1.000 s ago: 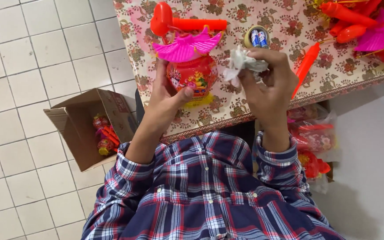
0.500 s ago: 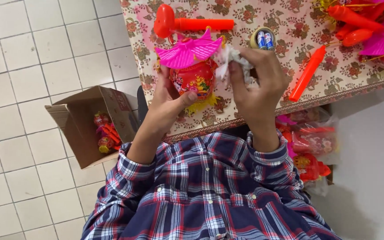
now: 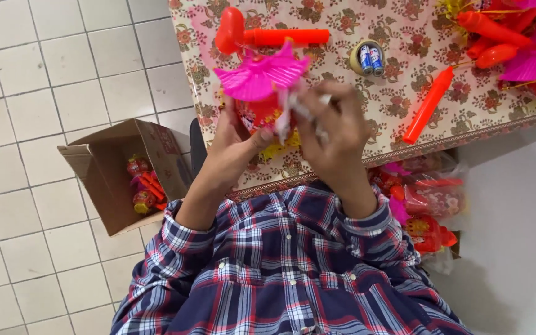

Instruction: Assembling decorative lanterns by attaching plastic handles to the lantern bodies and packing them into a box.

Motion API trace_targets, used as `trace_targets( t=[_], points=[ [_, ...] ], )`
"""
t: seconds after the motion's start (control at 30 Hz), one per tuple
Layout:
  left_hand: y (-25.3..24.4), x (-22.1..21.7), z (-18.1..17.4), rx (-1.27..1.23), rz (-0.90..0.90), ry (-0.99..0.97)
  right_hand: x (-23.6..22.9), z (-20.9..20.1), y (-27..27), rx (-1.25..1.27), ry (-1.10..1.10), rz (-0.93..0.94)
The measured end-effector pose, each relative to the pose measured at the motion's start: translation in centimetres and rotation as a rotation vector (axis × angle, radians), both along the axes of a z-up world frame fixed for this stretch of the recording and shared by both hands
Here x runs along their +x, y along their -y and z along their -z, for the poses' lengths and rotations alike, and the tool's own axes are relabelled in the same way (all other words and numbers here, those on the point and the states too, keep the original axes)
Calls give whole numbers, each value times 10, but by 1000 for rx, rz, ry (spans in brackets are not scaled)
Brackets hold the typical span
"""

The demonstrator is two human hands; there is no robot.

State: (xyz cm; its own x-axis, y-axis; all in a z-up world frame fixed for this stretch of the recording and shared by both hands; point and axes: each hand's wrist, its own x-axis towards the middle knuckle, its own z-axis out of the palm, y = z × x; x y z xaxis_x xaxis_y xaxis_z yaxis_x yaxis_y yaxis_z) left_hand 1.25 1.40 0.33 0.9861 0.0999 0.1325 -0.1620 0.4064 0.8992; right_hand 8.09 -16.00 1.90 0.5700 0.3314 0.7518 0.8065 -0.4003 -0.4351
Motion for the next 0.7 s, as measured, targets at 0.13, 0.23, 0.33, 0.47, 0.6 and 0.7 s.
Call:
trace_targets(
  t=[0.13,0.23,0.33,0.47,0.6,0.7],
  points=[
    [2,-1,4,21,-47,34,-13,-8,4,119,-139,-188],
    [5,-3,5,48,-64,14,-5,4,13,231,-152,-173],
    [6,-2,11,29,-70,-8,-2,-5,12,171,-120,-135],
    [6,2,24,-147,-11,-12,2,-17,6,88,-107,-73],
    [9,0,6,-92,-14,2,-7,-7,2,61,-35,-51],
    [10,1,2,-60,-47,5,-23,-11,-4,77,-62,-120]
  ],
)
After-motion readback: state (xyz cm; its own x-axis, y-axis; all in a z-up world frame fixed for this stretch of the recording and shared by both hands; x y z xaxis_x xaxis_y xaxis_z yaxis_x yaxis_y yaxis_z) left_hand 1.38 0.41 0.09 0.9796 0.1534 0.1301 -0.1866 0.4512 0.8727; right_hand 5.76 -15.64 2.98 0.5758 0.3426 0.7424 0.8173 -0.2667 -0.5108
